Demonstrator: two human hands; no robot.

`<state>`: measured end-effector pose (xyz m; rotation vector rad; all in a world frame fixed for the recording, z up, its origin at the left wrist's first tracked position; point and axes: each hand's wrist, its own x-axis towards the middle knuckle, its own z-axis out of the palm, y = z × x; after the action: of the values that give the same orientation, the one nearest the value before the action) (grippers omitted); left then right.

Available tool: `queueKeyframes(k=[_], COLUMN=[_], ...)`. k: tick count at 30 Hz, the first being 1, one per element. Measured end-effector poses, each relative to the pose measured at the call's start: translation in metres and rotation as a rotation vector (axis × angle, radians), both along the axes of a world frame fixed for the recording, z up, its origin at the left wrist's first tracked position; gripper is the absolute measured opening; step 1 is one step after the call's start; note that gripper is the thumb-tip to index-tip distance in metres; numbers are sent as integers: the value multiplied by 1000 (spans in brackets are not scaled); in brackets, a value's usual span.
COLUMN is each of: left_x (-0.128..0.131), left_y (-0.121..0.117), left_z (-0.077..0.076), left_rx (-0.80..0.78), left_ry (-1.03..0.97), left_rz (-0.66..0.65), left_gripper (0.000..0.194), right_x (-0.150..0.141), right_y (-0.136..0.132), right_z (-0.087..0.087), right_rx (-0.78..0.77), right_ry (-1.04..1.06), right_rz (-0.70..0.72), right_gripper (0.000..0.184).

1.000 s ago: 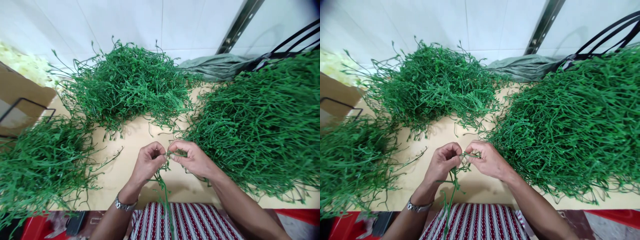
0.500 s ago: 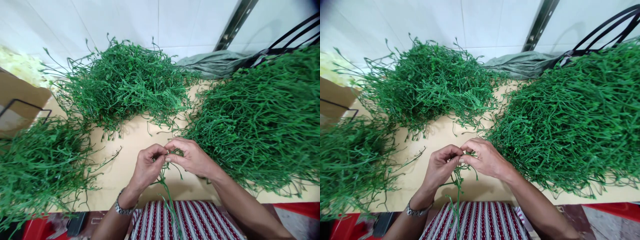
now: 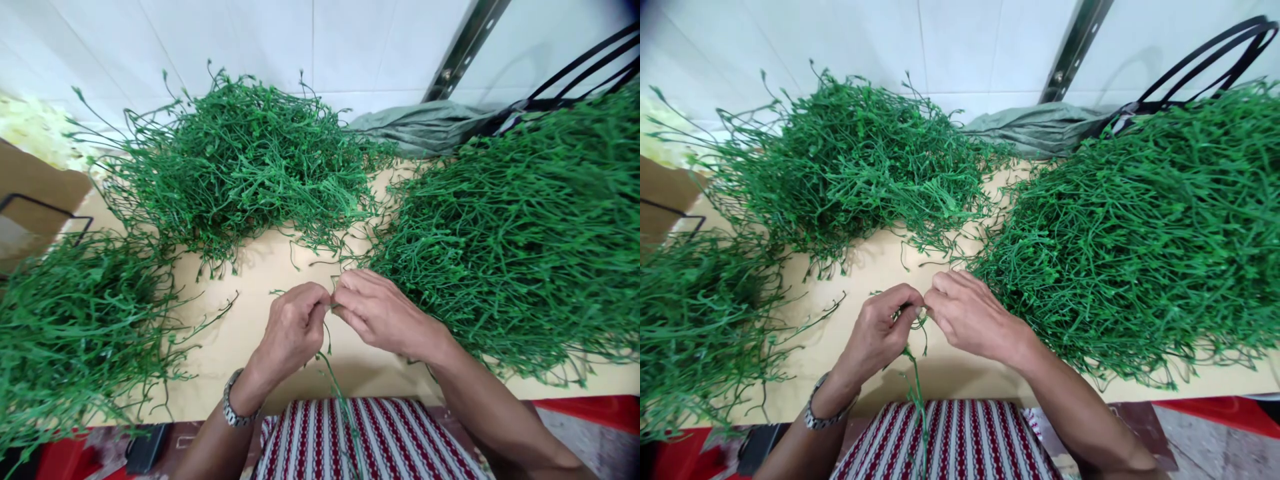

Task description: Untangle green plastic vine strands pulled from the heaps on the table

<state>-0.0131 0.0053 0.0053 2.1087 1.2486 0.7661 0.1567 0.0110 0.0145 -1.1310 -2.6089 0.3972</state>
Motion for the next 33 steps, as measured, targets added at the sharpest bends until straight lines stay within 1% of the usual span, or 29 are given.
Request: queueKeyframes(k=[2, 4, 7, 9, 12, 15, 17, 21, 23, 26, 28, 29, 31, 33], left_x=[-2, -2, -2, -3, -6, -9, -10, -6, -4, -4, -9, -12, -18, -23], left_y=[1, 2, 3, 4, 8, 11, 13, 13, 12, 14, 17, 20, 24, 27], left_z=[2, 5, 6, 5, 4, 6, 9, 15, 15, 14, 15, 16, 18, 19], left_rx=[-51, -62, -38, -10, 41, 82, 103, 105, 100, 90, 54, 11, -129, -296], left_ry=[-5, 6, 28, 53, 142, 221, 250, 323, 361, 417, 402, 351, 163, -50], left_rz=[-19, -33, -74, -115, -186, -308, -409, -576, -637, -690, -682, -653, -537, -369], left_gripper=[16, 15, 14, 15, 19, 24, 24, 20, 19, 17, 18, 20, 21, 19], right_x=[2, 3, 4, 4, 3, 3, 3, 4, 5, 8, 12, 15, 19, 20], right_y=[1, 1, 0, -1, -2, -2, -1, -1, -3, -7, -8, -8, -6, -5], right_z=[-1, -3, -4, -3, 0, 3, 5, 5, 3, 2, 4, 6, 10, 13], right_rx=[-132, -233, -306, -306, -269, -243, -247, -237, -207, -160, -150, -149, -149, -152], right_ry=[127, 225, 249, 196, 54, -60, -112, -203, -220, -266, -290, -285, -209, -33], right_rz=[12, 8, -9, -19, -6, 69, 143, 237, 255, 238, 229, 216, 163, 59], right_gripper=[13, 9, 8, 9, 11, 11, 15, 20, 19, 20, 22, 23, 23, 22])
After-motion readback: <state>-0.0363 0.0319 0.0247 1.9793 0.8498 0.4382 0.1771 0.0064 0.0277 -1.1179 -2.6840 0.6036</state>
